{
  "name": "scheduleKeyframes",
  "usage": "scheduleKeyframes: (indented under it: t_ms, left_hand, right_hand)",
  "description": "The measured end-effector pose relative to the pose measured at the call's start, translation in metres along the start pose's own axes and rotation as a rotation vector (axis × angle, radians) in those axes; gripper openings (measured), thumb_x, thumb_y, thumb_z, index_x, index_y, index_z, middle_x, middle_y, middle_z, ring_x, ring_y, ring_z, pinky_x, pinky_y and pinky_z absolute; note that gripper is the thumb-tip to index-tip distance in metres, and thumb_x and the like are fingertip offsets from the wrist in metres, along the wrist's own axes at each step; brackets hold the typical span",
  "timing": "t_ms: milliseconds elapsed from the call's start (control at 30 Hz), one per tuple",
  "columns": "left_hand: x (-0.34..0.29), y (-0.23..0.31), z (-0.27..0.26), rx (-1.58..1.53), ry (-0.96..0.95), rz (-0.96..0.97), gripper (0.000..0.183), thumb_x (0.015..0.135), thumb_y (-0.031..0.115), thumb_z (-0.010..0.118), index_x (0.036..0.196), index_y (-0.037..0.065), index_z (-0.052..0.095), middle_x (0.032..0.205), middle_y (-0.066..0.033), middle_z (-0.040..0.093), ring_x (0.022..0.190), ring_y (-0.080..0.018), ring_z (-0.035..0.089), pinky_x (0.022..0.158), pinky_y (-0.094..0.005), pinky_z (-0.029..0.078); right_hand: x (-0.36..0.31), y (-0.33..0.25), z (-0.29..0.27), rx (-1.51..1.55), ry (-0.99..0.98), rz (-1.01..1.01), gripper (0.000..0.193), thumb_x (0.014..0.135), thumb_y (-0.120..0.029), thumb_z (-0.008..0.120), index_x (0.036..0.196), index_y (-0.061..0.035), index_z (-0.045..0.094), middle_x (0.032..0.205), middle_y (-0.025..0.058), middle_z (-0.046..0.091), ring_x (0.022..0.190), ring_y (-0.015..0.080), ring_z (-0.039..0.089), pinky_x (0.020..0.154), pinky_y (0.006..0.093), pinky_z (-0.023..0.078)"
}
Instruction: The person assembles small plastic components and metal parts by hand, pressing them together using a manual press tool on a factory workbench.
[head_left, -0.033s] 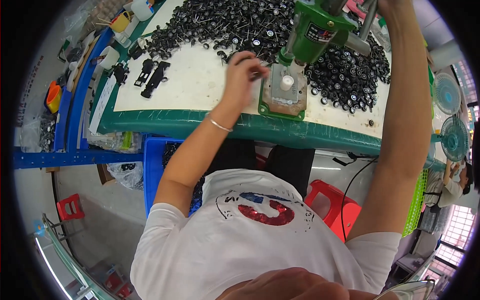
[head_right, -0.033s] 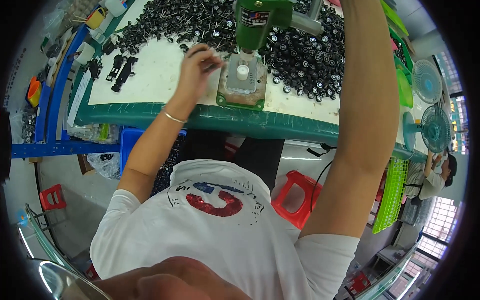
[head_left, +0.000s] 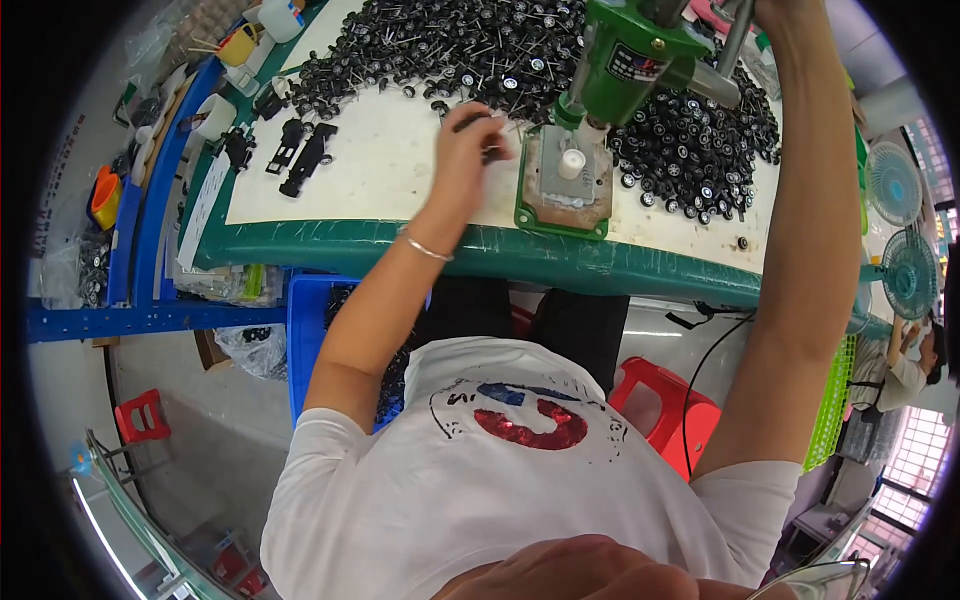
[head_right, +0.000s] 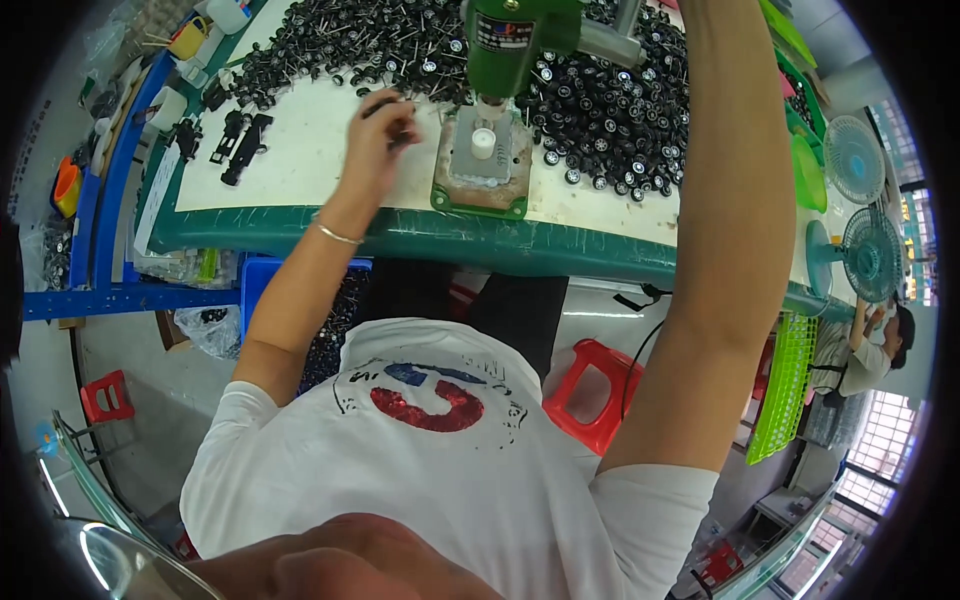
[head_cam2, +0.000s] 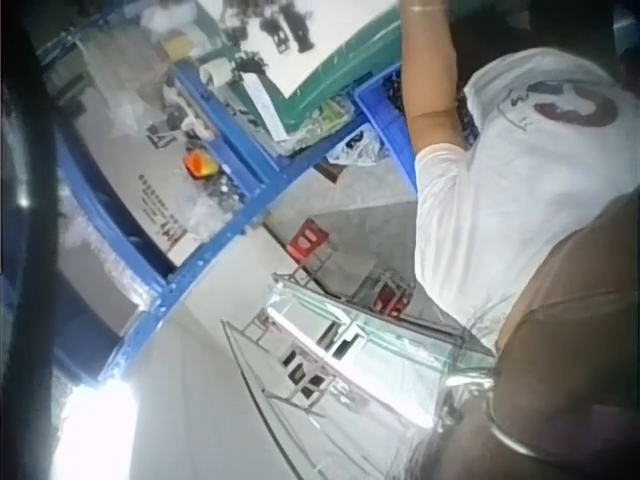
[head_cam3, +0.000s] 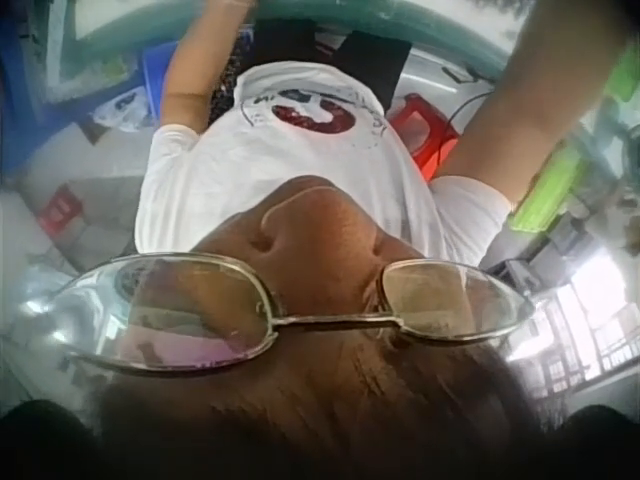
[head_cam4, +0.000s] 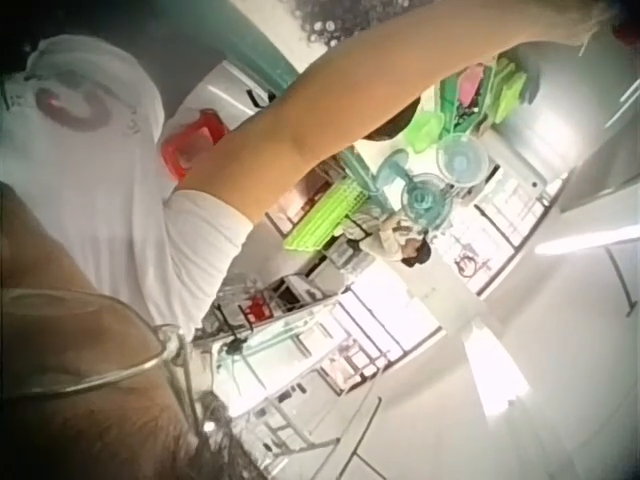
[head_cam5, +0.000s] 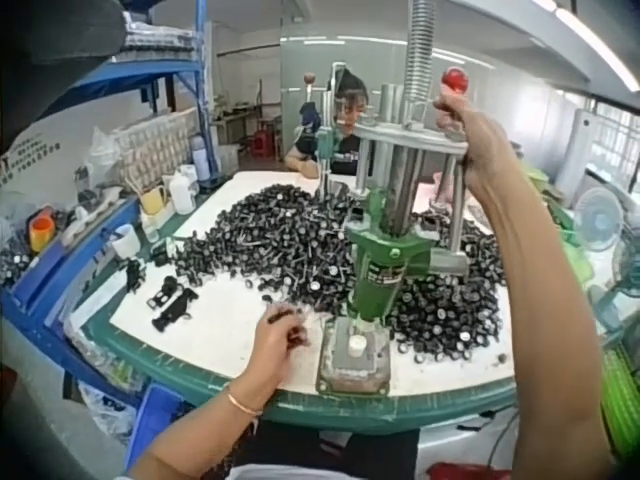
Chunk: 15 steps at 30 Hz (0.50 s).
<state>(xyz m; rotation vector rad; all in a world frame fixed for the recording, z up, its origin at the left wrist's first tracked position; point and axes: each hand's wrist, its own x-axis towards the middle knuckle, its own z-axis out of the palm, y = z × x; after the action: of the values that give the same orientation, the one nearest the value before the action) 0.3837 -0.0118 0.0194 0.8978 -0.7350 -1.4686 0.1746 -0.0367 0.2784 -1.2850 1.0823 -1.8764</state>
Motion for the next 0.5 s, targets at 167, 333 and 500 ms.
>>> scheduleKeyframes:
  t_ms: [167,333,500]
  left_hand:
    - [0.019,0.009,-0.027,0.995,-0.081,0.148,0.029,0.078,0.032,0.074,0.082,0.004,0.066,0.062,-0.0057,0.061,0.052,-0.0194,0.057,0.053,-0.0324,0.047]
    - [0.028,0.016,-0.024,1.671,0.064,0.265,0.041,0.073,0.044,0.073,0.082,0.004,0.070,0.073,-0.0174,0.068,0.072,-0.0362,0.067,0.067,-0.0436,0.054]
    - [0.036,0.019,-0.027,1.746,0.003,0.266,0.026,0.076,0.030,0.072,0.087,0.006,0.071,0.079,-0.0164,0.070,0.079,-0.0356,0.068,0.070,-0.0426,0.054]
  right_hand:
    - [0.072,0.080,-0.145,-0.027,-0.149,-0.067,0.035,0.096,-0.036,0.057,0.115,-0.0067,0.059,0.081,-0.0027,0.058,0.066,0.0063,0.053,0.055,0.0218,0.045]
    - [-0.066,0.091,-0.122,-0.546,-0.163,-0.066,0.031,0.094,-0.033,0.059,0.093,-0.0033,0.068,0.072,0.0001,0.061,0.061,0.0056,0.056,0.056,0.0207,0.044]
    - [-0.149,0.128,-0.139,-1.025,-0.365,-0.006,0.019,0.086,-0.026,0.066,0.094,-0.0094,0.068,0.079,0.0078,0.068,0.066,0.0224,0.064,0.061,0.0328,0.049]
